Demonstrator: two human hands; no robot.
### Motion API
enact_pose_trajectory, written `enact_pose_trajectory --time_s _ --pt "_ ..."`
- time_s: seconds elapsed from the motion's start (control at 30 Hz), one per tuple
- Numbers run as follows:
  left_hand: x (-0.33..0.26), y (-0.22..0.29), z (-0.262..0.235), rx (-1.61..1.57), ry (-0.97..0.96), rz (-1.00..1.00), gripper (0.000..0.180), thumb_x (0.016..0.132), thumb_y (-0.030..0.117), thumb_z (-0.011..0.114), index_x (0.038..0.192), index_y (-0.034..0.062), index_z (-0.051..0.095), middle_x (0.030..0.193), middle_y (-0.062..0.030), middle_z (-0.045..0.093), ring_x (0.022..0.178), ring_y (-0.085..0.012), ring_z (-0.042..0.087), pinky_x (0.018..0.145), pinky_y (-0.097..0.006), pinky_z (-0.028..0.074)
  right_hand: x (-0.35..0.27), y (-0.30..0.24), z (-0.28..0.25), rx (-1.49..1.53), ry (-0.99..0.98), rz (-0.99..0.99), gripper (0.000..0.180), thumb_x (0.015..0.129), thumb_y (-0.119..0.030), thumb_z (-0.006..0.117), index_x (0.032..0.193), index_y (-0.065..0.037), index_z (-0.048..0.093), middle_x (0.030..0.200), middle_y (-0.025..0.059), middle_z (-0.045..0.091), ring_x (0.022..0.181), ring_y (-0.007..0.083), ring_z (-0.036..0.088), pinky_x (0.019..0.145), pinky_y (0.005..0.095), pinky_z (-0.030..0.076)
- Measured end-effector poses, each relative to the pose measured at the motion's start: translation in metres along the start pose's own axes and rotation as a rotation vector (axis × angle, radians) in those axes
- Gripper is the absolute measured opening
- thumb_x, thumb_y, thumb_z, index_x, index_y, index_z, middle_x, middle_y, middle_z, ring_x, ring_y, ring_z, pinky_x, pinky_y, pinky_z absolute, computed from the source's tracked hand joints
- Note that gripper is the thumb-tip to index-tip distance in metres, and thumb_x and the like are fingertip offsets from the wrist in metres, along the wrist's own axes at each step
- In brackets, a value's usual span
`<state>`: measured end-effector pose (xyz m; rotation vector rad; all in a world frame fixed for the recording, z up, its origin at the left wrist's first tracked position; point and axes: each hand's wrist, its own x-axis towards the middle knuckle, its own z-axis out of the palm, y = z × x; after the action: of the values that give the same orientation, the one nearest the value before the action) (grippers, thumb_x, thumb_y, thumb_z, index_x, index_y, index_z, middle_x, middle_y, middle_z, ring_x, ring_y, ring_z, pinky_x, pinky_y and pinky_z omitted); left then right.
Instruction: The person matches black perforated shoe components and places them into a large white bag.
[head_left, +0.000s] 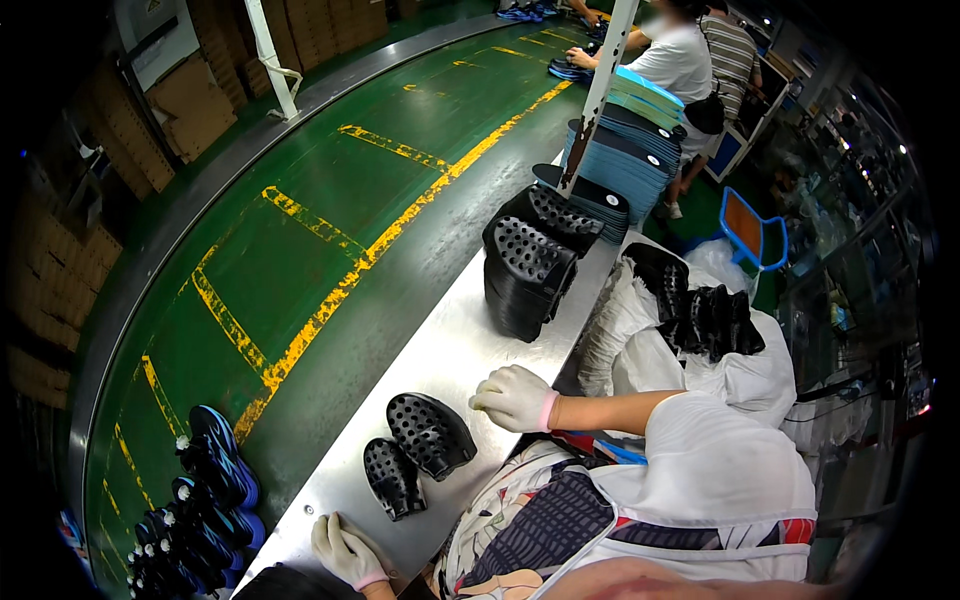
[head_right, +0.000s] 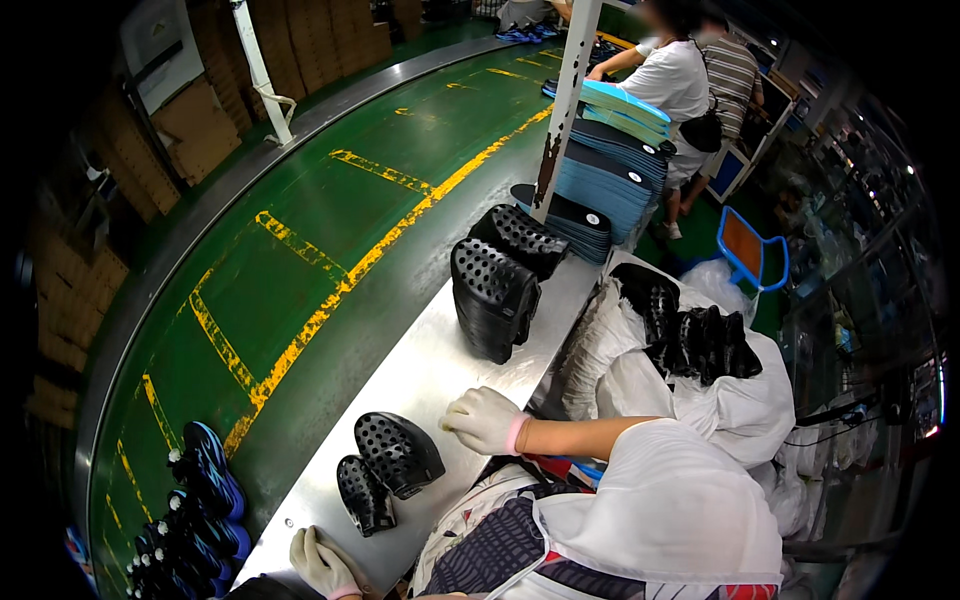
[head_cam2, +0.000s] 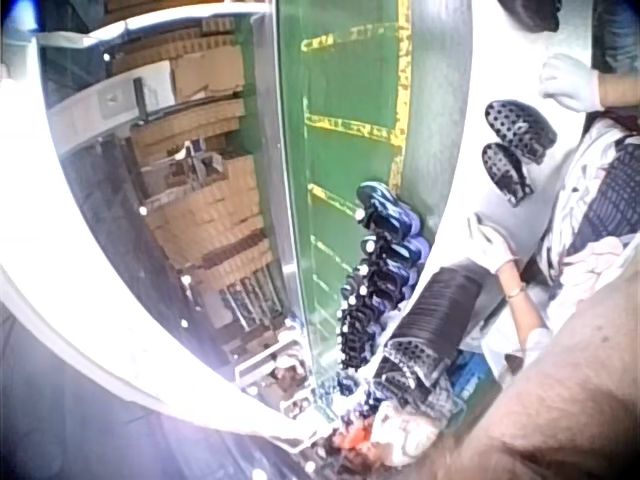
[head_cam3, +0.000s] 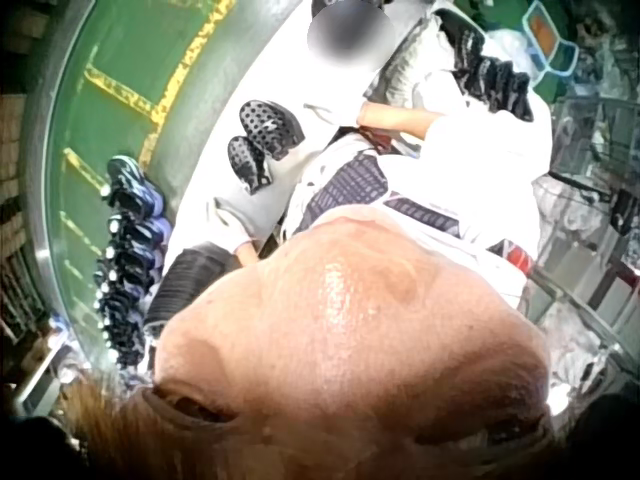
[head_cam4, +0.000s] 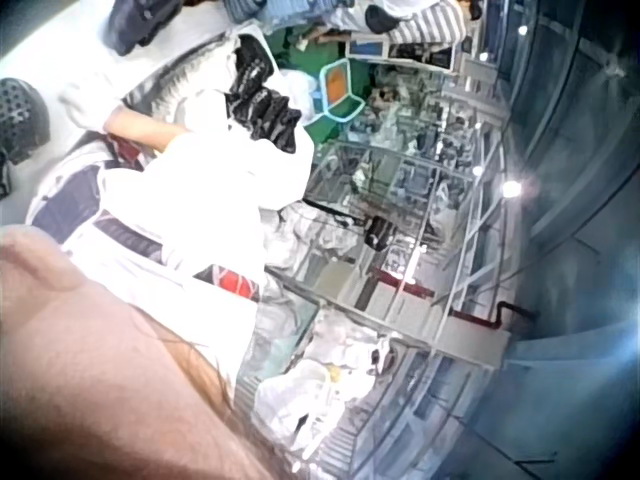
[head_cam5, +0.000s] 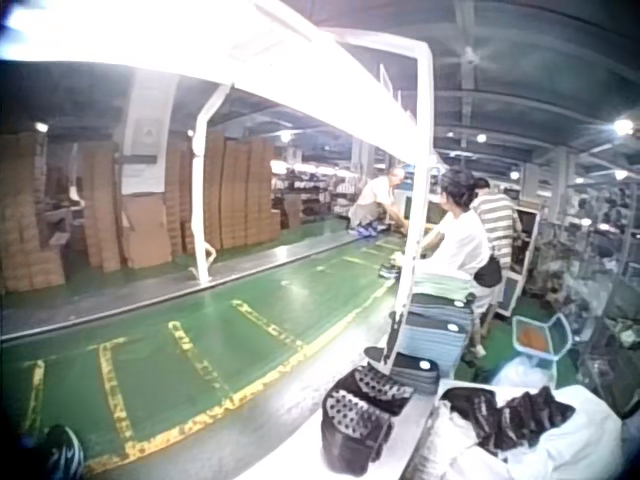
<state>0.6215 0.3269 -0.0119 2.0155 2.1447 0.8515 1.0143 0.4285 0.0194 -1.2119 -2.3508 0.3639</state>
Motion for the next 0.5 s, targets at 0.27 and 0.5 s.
enact_pose_trajectory --time_s 0.27,0.5 --pt "0.0021 0.0057 0.0006 -0.027 -0.011 -0.032 0.028 0.087 0.003 0.05 0.109 -0.0029 0.065 0.117 -0.0198 0.058 0.111 -0.036 0.053 0.1 -0.044 0.039 -0.0043 0.0036 -0.0002 -0.006 0.022 0.003 0.019 0.073 -0.01 0.056 0.091 -0.009 0.062 0.079 0.0099 0.061 0.075 0.0326 0.059 0.065 0.044 0.047" --pt "0.0019 0.0056 0.0015 -0.028 -0.001 -0.02 0.028 0.086 0.003 0.05 0.109 -0.0029 0.065 0.116 -0.0205 0.058 0.111 -0.036 0.053 0.1 -0.044 0.039 -0.0064 0.0066 -0.0005 -0.007 0.029 0.003 0.018 0.073 -0.01 0.056 0.09 -0.009 0.062 0.081 0.0093 0.061 0.076 0.0317 0.059 0.067 0.0435 0.048"
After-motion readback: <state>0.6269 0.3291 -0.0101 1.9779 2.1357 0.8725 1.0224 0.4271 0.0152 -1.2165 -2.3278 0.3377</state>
